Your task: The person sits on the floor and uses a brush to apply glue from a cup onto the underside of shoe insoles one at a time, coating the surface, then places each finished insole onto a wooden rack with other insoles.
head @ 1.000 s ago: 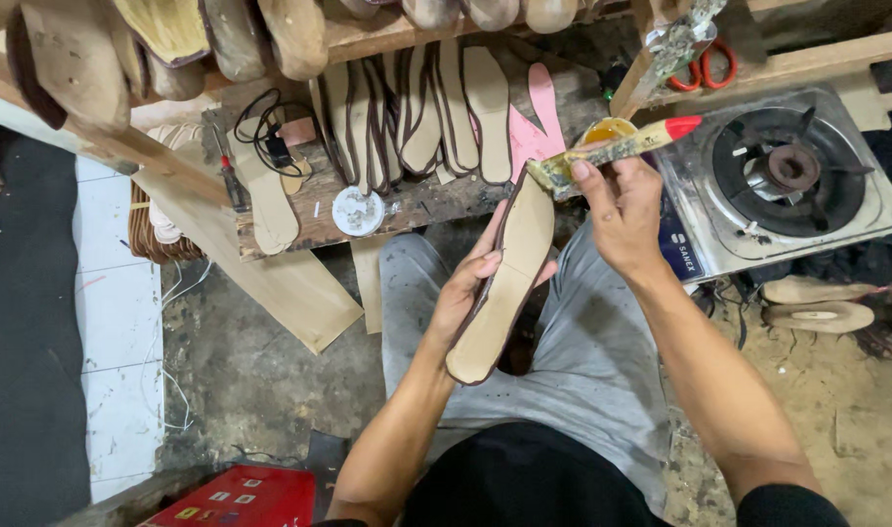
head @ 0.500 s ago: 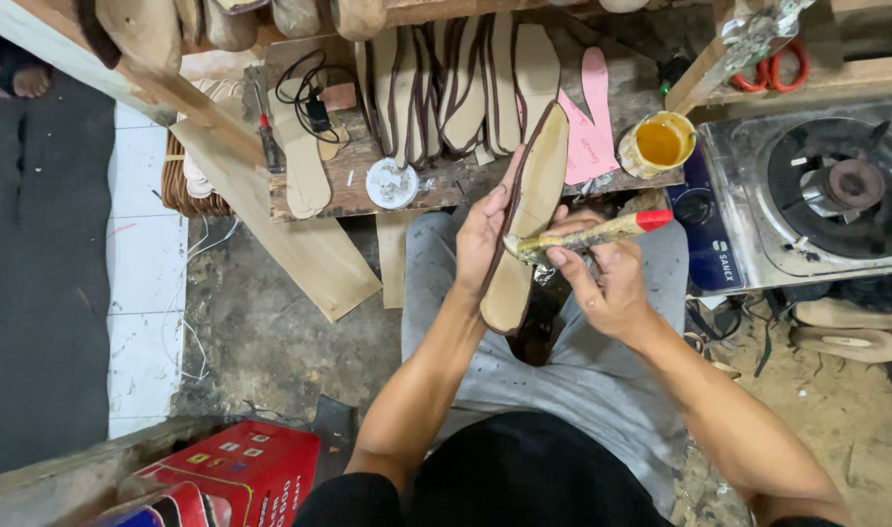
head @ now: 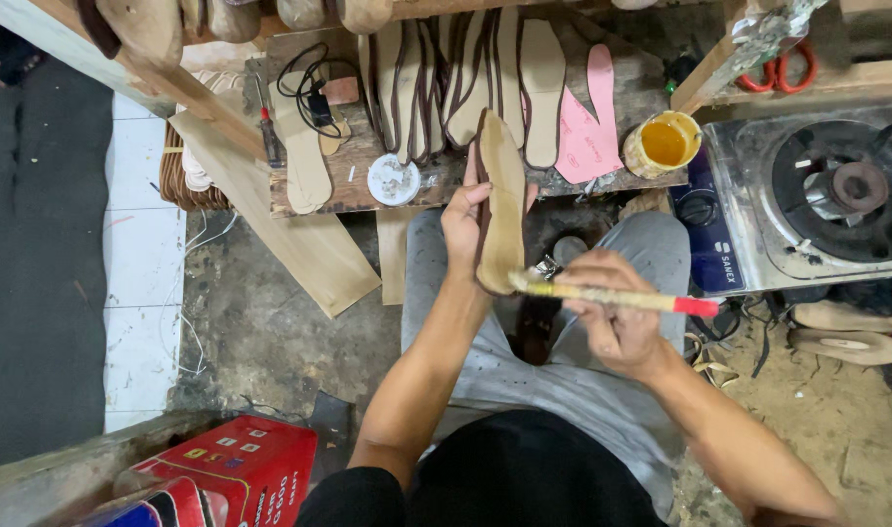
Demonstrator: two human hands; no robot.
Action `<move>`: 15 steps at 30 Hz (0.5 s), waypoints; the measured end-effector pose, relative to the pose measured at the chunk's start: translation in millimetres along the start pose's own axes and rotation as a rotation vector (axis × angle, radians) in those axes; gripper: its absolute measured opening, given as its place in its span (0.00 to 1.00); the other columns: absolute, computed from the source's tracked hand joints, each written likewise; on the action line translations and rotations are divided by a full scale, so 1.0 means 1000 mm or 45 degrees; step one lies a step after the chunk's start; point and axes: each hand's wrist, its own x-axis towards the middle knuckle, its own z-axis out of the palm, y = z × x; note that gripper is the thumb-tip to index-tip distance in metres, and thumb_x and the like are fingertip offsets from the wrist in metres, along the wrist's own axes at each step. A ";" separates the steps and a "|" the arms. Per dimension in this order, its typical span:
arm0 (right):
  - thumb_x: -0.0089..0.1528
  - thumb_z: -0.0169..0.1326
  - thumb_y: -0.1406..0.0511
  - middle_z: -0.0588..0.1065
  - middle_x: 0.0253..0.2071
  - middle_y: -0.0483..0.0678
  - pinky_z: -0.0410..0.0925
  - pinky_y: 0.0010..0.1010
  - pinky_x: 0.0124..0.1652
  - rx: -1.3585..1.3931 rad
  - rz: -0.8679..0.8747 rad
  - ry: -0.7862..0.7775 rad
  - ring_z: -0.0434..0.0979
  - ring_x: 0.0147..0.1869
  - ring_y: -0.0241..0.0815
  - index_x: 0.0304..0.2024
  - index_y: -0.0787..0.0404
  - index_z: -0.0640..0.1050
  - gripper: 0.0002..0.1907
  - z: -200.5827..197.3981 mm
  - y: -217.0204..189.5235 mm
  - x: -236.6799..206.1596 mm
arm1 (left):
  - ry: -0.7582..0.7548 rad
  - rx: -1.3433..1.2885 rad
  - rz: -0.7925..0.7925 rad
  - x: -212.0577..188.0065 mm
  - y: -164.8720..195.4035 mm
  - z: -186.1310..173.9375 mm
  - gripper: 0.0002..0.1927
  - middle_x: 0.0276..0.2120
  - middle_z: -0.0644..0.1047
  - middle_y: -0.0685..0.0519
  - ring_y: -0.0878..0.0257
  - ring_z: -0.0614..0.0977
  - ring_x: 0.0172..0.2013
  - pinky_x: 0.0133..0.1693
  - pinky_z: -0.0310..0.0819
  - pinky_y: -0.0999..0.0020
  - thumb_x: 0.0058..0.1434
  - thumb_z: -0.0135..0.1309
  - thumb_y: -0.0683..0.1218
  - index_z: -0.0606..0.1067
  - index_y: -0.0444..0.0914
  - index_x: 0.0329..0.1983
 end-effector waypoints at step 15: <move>0.72 0.50 0.72 0.74 0.46 0.52 0.69 0.26 0.44 -0.204 0.165 0.390 0.74 0.48 0.38 0.49 0.67 0.76 0.06 -0.036 0.039 -0.008 | -0.155 0.194 -0.148 0.013 0.016 -0.029 0.28 0.59 0.74 0.41 0.48 0.78 0.59 0.64 0.74 0.46 0.65 0.38 0.44 0.64 0.31 0.68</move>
